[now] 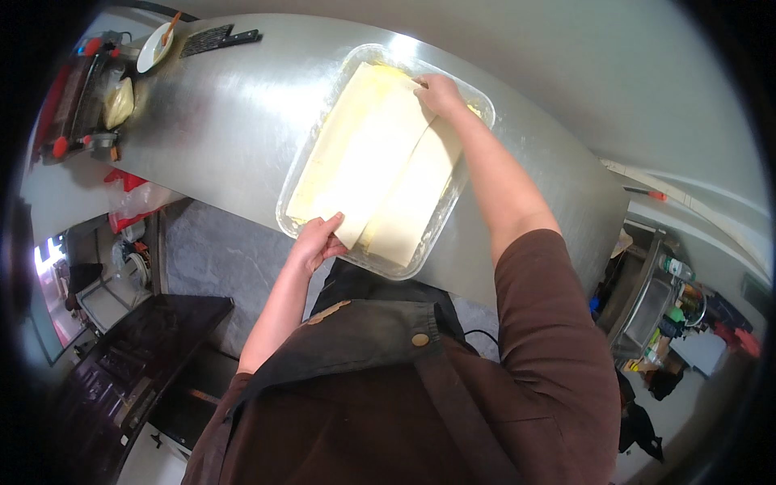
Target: The person spreads a yellow mixture into a rectangular container, then places flat pasta sheets on top, repeating the process to build layers. The person uses a brush to apply the mixture and handles the pasta sheets by hand.
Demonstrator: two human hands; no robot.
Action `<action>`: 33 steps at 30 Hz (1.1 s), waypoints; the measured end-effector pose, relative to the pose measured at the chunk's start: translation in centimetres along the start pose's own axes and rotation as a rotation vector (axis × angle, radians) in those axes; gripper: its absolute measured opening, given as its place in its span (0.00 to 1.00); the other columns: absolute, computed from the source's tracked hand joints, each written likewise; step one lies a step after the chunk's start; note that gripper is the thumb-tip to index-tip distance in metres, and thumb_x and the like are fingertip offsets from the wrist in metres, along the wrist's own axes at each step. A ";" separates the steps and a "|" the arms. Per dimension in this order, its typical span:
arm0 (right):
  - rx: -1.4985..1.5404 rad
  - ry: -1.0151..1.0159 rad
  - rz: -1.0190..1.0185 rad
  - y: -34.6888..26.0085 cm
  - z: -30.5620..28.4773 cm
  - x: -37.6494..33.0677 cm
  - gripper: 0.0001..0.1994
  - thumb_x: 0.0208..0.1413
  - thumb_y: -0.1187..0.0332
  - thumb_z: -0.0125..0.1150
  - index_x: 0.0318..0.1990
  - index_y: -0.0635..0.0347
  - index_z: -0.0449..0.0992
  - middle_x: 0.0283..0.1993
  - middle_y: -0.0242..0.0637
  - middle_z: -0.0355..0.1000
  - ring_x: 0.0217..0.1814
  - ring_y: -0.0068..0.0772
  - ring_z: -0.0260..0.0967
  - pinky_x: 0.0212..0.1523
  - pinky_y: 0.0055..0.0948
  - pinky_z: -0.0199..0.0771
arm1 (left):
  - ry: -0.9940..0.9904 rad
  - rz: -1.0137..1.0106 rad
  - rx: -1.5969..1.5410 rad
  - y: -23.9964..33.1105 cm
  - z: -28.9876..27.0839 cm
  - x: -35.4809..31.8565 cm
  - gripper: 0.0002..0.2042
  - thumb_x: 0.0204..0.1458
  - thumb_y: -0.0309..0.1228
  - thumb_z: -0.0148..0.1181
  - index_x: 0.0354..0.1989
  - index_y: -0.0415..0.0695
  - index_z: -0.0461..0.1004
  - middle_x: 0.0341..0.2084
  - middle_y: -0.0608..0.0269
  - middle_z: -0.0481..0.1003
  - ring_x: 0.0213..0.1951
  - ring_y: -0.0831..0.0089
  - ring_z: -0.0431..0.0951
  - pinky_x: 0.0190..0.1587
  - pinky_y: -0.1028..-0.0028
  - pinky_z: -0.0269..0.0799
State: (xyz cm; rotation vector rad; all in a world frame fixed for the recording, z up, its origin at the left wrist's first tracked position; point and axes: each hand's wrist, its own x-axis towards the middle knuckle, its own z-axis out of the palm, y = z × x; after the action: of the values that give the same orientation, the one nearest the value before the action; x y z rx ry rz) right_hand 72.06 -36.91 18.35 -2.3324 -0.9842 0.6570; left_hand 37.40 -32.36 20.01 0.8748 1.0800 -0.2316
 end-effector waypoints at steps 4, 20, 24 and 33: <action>-0.055 0.022 -0.020 0.1 -0.3 0.6 0.16 0.46 0.66 0.55 0.44 0.57 0.74 0.43 0.45 0.71 0.45 0.42 0.68 0.47 0.31 0.65 | 0.068 0.037 0.021 -1.5 2.2 0.8 0.13 0.54 0.33 0.49 0.38 0.32 0.66 0.29 0.55 0.73 0.28 0.71 0.75 0.28 0.76 0.74; -0.229 0.269 -0.262 2.5 2.5 -1.6 0.14 0.54 0.68 0.45 0.48 0.52 0.70 0.43 0.46 0.66 0.47 0.48 0.62 0.48 0.39 0.63 | 0.335 0.169 0.351 -2.0 2.2 0.4 0.17 0.46 0.27 0.56 0.42 0.31 0.63 0.23 0.61 0.68 0.20 0.77 0.72 0.19 0.81 0.71; -0.260 0.183 -0.163 1.0 1.5 -2.1 0.15 0.56 0.66 0.42 0.48 0.51 0.70 0.46 0.45 0.66 0.50 0.48 0.62 0.49 0.41 0.62 | 0.319 0.172 0.707 -1.0 1.8 0.8 0.16 0.43 0.26 0.58 0.39 0.32 0.62 0.19 0.57 0.70 0.21 0.71 0.75 0.21 0.75 0.70; -0.473 0.130 -0.125 0.0 0.1 -4.0 0.15 0.55 0.67 0.40 0.47 0.52 0.71 0.49 0.43 0.66 0.54 0.46 0.60 0.54 0.42 0.58 | 0.562 0.464 1.057 -1.0 1.5 -0.4 0.14 0.40 0.25 0.59 0.37 0.39 0.66 0.19 0.53 0.73 0.22 0.63 0.76 0.29 0.69 0.69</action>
State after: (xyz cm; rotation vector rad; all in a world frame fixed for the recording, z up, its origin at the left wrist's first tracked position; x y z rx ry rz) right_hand 69.52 -39.94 19.20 -2.6419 -1.3244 0.2329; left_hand 37.68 -34.20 20.08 2.2061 1.2118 -0.1580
